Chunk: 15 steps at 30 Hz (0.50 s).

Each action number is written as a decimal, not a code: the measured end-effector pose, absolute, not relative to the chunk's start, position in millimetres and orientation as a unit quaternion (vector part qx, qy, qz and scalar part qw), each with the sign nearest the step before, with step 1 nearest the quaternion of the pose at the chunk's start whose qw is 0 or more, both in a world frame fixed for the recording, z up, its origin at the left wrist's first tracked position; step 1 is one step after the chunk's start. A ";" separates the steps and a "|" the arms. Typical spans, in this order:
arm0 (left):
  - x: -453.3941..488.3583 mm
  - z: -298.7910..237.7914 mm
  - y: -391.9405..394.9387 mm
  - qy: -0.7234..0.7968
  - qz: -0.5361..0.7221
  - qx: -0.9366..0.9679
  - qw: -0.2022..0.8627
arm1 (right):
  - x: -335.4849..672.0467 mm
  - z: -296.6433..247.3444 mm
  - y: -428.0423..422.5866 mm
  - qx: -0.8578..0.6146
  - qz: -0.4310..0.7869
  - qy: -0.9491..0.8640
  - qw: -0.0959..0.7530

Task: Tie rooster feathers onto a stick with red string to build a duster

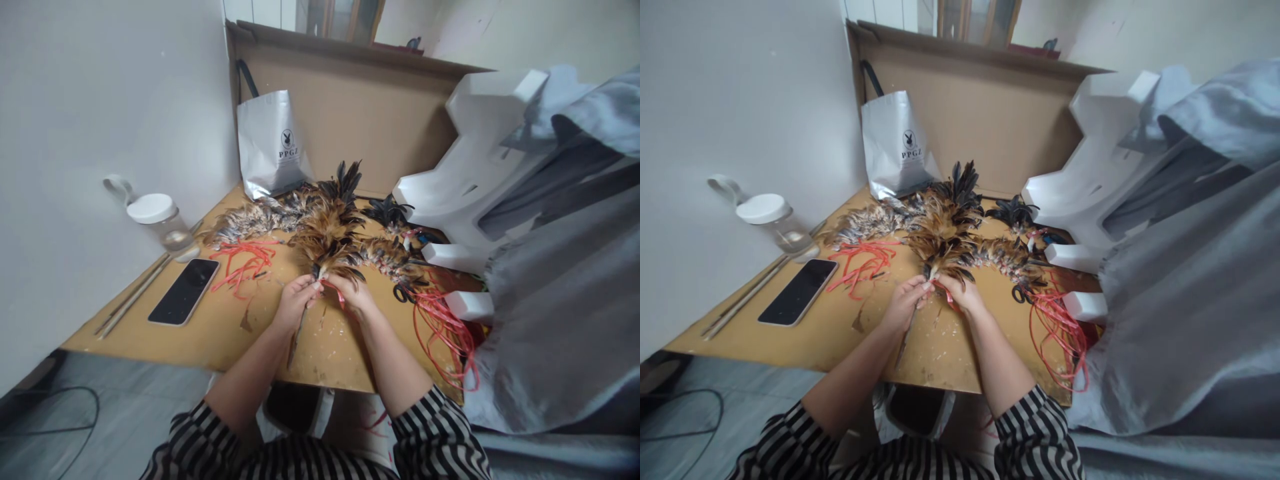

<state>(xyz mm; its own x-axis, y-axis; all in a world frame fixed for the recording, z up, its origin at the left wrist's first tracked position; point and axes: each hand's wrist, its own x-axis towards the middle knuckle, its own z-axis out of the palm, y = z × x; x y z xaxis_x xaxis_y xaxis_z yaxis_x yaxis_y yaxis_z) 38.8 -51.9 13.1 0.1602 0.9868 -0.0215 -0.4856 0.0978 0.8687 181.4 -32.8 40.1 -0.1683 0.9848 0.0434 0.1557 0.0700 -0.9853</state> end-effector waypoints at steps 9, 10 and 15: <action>39.1 12.0 -52.5 0.345 0.560 0.389 0.645 | 173.2 39.9 -32.7 -0.421 0.553 -0.533 0.482; 38.7 12.0 -52.3 0.347 0.564 0.385 0.643 | 172.0 41.4 -33.5 -0.410 0.575 -0.520 0.481; 33.9 13.6 -50.1 0.350 0.577 0.382 0.632 | 170.6 41.2 -42.4 -0.424 0.649 -0.479 0.412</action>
